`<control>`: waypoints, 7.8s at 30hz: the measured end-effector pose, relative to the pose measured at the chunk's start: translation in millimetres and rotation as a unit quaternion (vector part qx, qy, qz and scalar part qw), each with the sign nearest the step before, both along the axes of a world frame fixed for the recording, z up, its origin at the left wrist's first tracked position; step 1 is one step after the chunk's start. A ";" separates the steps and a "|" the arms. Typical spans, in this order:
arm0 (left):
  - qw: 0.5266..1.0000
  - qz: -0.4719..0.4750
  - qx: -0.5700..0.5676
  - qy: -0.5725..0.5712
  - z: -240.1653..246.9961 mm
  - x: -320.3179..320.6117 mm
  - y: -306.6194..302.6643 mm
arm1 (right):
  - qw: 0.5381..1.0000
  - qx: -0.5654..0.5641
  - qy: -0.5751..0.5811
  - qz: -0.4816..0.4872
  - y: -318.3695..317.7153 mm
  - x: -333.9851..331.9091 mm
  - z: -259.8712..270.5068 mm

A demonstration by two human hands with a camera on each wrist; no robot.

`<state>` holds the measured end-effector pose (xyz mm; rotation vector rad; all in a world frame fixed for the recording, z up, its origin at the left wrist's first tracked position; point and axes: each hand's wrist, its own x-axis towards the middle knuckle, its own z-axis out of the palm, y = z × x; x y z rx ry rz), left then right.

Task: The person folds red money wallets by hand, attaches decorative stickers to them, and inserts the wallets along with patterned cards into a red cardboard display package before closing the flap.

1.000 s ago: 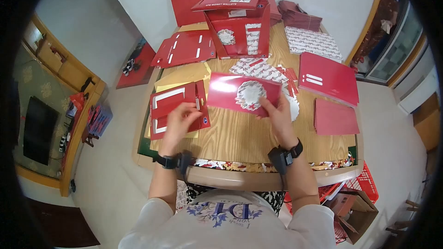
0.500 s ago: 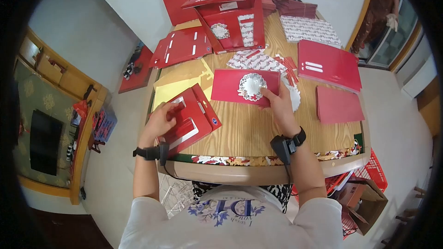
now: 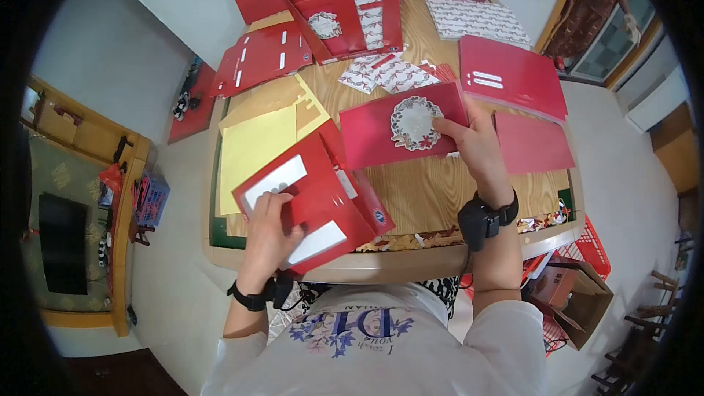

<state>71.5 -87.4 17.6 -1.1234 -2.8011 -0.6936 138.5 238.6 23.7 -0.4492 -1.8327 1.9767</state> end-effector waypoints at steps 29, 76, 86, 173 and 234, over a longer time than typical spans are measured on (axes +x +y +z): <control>0.974 -0.195 -0.012 -0.112 -24.3 3.4 15.6 | 0.971 -0.125 -0.199 0.032 6.6 75.4 -52.4; 0.948 -0.280 -0.043 -0.146 -37.1 -3.4 11.5 | 0.952 -0.230 -0.194 0.047 -39.9 78.6 -57.2; 0.945 -0.288 -0.032 -0.154 -36.5 -6.5 11.5 | 0.980 -0.122 -0.151 0.033 -46.1 77.5 -71.1; 0.927 -0.133 0.115 -0.332 -36.3 0.0 -1.5 | 0.929 -0.241 -0.263 0.094 -53.2 59.5 -36.4; 0.945 -0.243 0.123 -0.180 -46.5 -2.0 -24.7 | 0.754 0.537 -0.116 0.360 -90.3 12.8 -28.0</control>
